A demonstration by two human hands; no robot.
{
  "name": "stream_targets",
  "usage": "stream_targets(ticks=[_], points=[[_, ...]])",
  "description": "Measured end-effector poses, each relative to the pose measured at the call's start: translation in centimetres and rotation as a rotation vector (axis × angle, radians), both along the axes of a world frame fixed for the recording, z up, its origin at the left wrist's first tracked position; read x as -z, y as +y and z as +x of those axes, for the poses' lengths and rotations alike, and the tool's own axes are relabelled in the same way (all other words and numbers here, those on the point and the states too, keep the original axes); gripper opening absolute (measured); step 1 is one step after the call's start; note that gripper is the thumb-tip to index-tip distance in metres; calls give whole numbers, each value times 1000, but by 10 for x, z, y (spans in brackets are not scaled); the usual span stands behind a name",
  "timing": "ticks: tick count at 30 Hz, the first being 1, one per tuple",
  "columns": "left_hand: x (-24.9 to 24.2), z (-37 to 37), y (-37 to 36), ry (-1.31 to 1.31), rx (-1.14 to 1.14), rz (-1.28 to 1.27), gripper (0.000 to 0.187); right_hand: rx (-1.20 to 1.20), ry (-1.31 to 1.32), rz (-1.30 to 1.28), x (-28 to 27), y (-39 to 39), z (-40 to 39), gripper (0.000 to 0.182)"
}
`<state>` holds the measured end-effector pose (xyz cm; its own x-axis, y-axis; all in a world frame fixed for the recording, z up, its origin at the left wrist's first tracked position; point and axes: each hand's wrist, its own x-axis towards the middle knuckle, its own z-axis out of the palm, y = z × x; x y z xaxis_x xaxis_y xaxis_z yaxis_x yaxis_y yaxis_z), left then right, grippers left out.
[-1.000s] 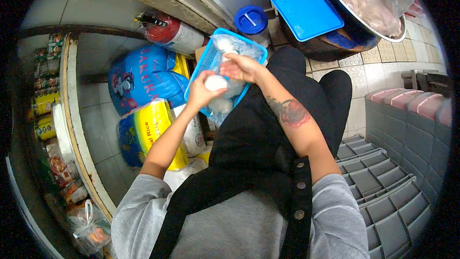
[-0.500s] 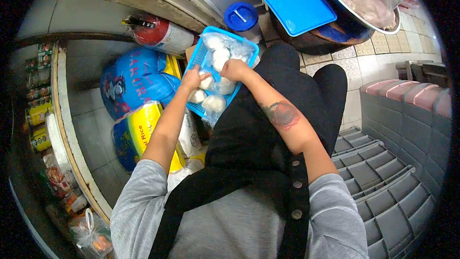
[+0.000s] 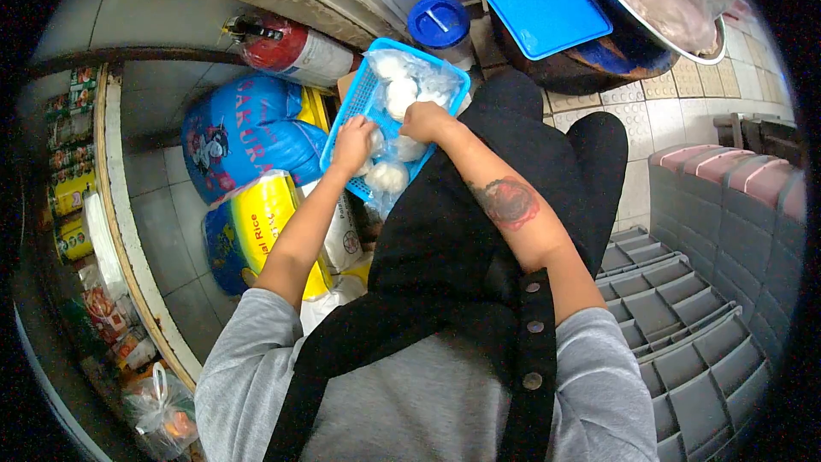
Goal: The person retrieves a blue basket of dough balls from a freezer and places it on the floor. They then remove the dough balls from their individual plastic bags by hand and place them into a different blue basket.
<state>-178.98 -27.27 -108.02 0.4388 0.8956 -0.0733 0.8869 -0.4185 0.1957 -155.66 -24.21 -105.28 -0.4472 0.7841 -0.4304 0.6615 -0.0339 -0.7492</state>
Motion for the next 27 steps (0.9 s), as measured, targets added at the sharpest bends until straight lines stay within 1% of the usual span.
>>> stream_targets(ticks=[2,4,7,8,11,14,17,18,20,21,22,23,25,26,27], points=[[-5,3,0,-58,-73,-20,24,-4,-1,-25,0,0,0,28],[-27,12,-5,-128,-128,-14,24,-8,4,-32,-1,1,1,28],[-35,7,-33,-153,-45,-14,24,6,25,-33,-3,0,3,26],[-30,-4,-43,-103,-18,-226,36,17,35,-41,-4,0,3,26],[-47,-3,-84,-101,152,-251,51,2,51,-16,4,1,-1,25],[-75,16,-98,-110,203,-335,59,-11,47,-3,4,-1,-3,23],[-68,30,-93,-139,216,-315,52,9,25,-78,-21,-4,1,24],[-53,25,-89,-211,200,-316,45,22,15,-109,-28,-3,3,24],[-12,12,-83,-357,178,-317,30,28,55,-52,-14,-1,3,25],[-11,12,-80,-512,-5,-355,23,36,73,-29,-9,-2,5,26],[-10,10,-79,-661,-192,-396,17,10,86,51,-4,-3,5,32],[-10,5,-79,-805,-386,-434,14,-55,132,81,3,-3,8,36],[-28,-4,-70,-918,-566,-431,22,-201,236,141,-11,-6,8,44],[-32,-10,-67,-1000,-637,-398,22,-304,248,67,-20,-6,4,69],[-53,-3,-62,-1045,-715,-374,21,-314,323,143,-21,-11,-1,77]])
